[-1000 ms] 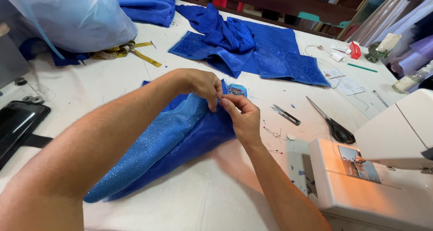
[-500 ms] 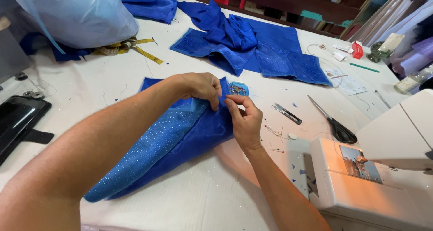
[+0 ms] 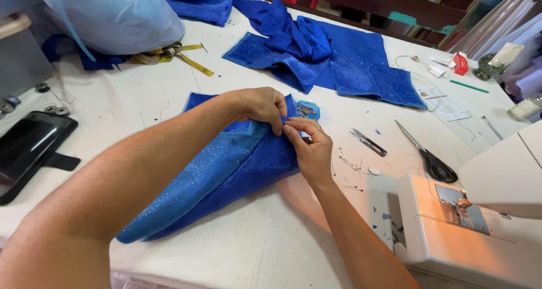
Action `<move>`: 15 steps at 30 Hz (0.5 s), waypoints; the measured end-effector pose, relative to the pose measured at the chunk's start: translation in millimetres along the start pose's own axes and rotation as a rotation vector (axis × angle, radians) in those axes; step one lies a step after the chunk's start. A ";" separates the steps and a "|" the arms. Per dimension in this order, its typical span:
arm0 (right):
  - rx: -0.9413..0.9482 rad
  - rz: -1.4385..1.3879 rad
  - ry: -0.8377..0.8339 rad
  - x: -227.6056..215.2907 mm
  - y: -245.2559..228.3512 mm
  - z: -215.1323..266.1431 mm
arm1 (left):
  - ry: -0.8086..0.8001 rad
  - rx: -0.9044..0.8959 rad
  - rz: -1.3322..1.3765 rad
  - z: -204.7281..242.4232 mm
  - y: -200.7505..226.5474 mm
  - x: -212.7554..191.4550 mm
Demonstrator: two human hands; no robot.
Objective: Aligning layers of blue fabric and securing them together using pins at a sewing workstation.
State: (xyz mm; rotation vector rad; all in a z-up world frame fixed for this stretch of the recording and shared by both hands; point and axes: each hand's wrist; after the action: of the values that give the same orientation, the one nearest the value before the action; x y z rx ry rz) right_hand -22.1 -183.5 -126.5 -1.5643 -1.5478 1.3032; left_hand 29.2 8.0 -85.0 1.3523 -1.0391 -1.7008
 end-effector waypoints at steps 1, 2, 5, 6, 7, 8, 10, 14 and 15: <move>0.074 -0.048 -0.022 0.1 4.8 -2.1 | 0.002 -0.004 -0.010 3.5 1.0 0.0; 0.146 -0.097 -0.041 -0.3 9.5 -4.4 | 0.003 -0.007 -0.022 6.4 2.7 0.2; 0.236 -0.132 -0.047 1.2 16.6 -8.0 | -0.030 -0.071 -0.094 26.9 17.4 -2.4; 0.237 -0.131 -0.042 0.9 13.1 -7.0 | -0.034 -0.069 -0.095 31.3 19.3 -1.1; 0.297 -0.174 -0.048 0.7 9.6 -5.9 | -0.061 -0.117 -0.090 35.8 21.2 0.1; 0.355 -0.217 -0.054 0.9 5.9 -5.2 | -0.087 -0.166 -0.086 40.5 23.2 0.8; 0.387 -0.232 -0.058 0.7 9.0 -6.8 | -0.075 -0.154 -0.069 48.3 31.5 1.5; 0.454 -0.270 -0.061 1.4 11.4 -6.7 | -0.049 -0.141 -0.043 48.7 33.2 4.1; 0.455 -0.271 -0.058 1.6 13.1 -7.1 | -0.052 -0.140 -0.044 47.3 31.9 4.8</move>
State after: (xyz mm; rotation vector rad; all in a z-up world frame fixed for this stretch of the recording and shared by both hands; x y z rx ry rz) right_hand -10.7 -182.5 -136.2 -1.0074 -1.3205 1.4268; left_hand -16.5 -2.3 -52.1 1.2561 -0.9064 -1.8145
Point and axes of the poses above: each hand's wrist, its own z-axis away from the middle knuckle, its own x-axis out of the palm, y = z × x, and after that the axes turned 10 degrees about x, right-handed
